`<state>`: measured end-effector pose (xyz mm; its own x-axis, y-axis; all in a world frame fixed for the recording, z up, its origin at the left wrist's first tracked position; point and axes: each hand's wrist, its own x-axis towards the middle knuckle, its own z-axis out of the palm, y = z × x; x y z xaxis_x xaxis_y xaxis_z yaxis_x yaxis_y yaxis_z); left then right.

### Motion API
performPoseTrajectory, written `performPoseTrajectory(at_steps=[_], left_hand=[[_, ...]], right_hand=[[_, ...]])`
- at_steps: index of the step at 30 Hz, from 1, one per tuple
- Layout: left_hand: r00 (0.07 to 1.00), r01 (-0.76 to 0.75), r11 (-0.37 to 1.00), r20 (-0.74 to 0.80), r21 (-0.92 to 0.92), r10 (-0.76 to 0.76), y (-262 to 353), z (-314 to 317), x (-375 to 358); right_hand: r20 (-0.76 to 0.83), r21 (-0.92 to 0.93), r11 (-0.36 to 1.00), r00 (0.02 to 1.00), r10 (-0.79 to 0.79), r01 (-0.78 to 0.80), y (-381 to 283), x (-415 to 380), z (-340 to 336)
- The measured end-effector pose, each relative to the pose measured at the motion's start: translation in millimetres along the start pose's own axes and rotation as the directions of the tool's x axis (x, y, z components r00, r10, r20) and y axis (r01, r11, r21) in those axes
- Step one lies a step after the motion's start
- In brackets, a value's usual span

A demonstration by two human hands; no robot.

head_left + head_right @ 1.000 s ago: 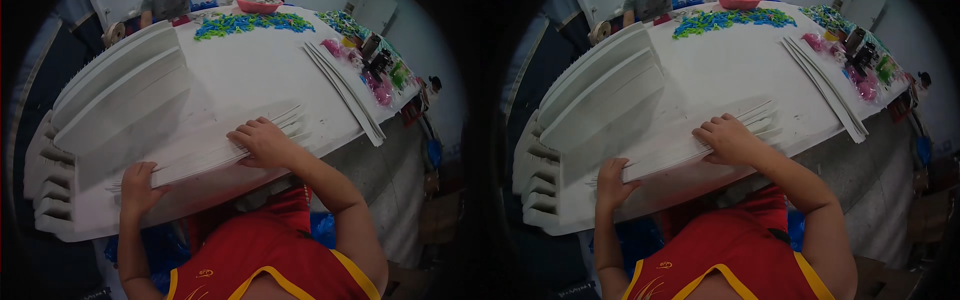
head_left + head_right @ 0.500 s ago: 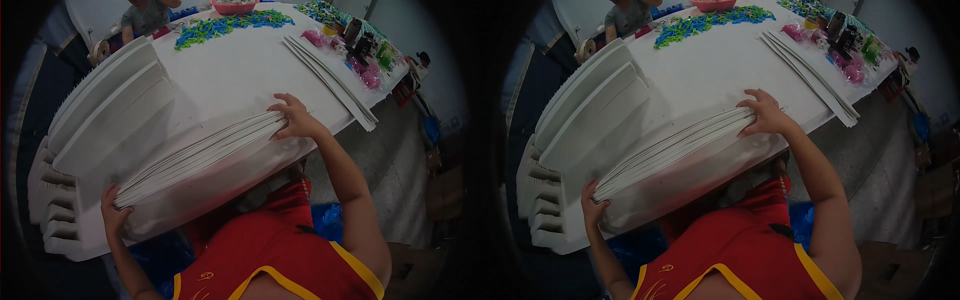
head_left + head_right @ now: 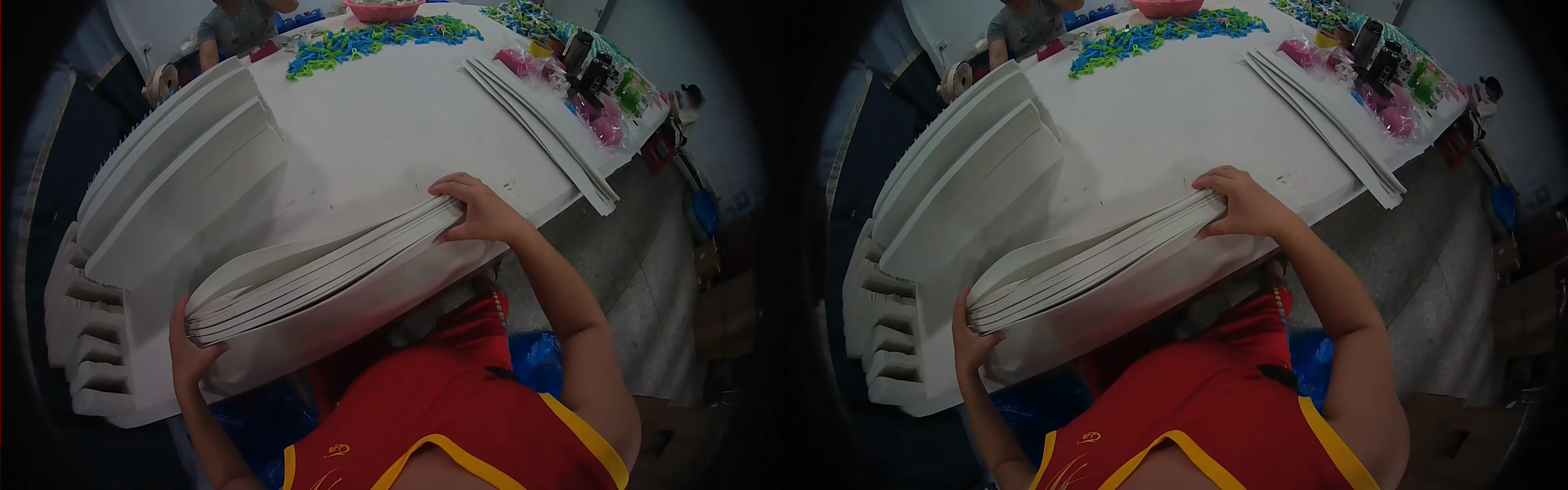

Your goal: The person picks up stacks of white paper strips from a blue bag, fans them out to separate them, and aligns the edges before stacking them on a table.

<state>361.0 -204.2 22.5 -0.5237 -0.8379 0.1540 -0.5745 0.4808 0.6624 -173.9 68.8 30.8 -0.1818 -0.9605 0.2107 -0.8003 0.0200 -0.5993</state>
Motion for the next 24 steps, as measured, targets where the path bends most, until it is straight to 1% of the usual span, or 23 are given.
performPoseTrajectory(at_steps=[1,2,4,5,7,8,10,11,13,14,16,20,22,23,24], left_hand=[[0.998,-0.056,0.995,-0.002,0.082,0.056,-1.6,-1.7,-1.4],[0.998,-0.056,0.995,-0.002,0.081,0.056,-11.4,-4.4,-1.0],[0.996,-0.073,0.997,0.050,0.032,0.071,-41.5,-9.9,2.2],[0.996,-0.075,0.997,0.048,0.032,0.074,-50.0,-7.2,1.5],[0.998,0.054,0.990,0.042,-0.130,-0.049,-57.6,-1.5,1.3],[0.998,0.051,0.990,0.046,-0.129,-0.046,-56.8,0.2,0.9],[0.997,0.067,0.958,-0.008,-0.278,-0.072,-51.4,7.1,-3.1],[0.997,0.066,0.958,-0.008,-0.279,-0.071,-47.9,9.7,-4.4],[0.994,-0.056,0.950,-0.109,-0.307,0.024,-41.8,13.3,-5.0],[0.994,-0.054,0.949,-0.108,-0.309,0.021,-39.1,13.7,-4.8],[0.993,-0.096,0.958,-0.095,-0.272,0.072,-34.1,10.9,-5.7],[0.994,-0.086,0.962,-0.083,-0.260,0.066,-32.3,6.7,-6.0],[0.999,-0.047,0.978,-0.018,-0.202,0.044,-30.6,4.0,-6.4],[0.999,-0.042,0.978,-0.019,-0.202,0.039,-33.0,2.9,-7.1],[0.999,-0.037,0.993,0.004,-0.113,0.037,-36.9,0.4,-7.1]], right_hand=[[0.020,-0.003,0.997,0.997,0.079,-0.079,-1.7,-3.7,-1.0],[0.021,-0.004,0.997,0.997,0.079,-0.079,0.7,-7.0,-1.2],[-0.026,0.022,0.988,0.988,0.154,-0.153,8.1,-12.3,0.2],[-0.029,0.021,0.988,0.988,0.153,-0.153,8.6,-13.7,1.7],[-0.115,-0.038,0.995,0.989,0.089,-0.094,8.9,-18.3,4.9],[-0.118,-0.037,0.994,0.989,0.094,-0.099,9.1,-20.5,6.6],[-0.116,0.076,0.983,0.977,0.177,-0.169,8.4,-23.3,10.6],[-0.116,0.075,0.983,0.977,0.178,-0.170,8.0,-24.3,13.7],[-0.176,0.141,0.976,0.966,0.189,-0.166,4.3,-24.6,19.8],[-0.173,0.139,0.976,0.966,0.190,-0.167,1.4,-23.8,20.2],[-0.190,0.131,0.968,0.953,0.237,-0.215,-5.6,-24.8,21.7],[-0.140,0.098,0.977,0.970,0.200,-0.188,0.2,-29.6,18.7],[-0.083,0.092,0.981,0.980,0.181,-0.173,-1.8,-31.6,15.4],[-0.078,0.092,0.981,0.981,0.179,-0.172,-1.5,-33.3,14.6],[-0.061,0.033,0.984,0.983,0.175,-0.173,-1.6,-35.3,14.1]])
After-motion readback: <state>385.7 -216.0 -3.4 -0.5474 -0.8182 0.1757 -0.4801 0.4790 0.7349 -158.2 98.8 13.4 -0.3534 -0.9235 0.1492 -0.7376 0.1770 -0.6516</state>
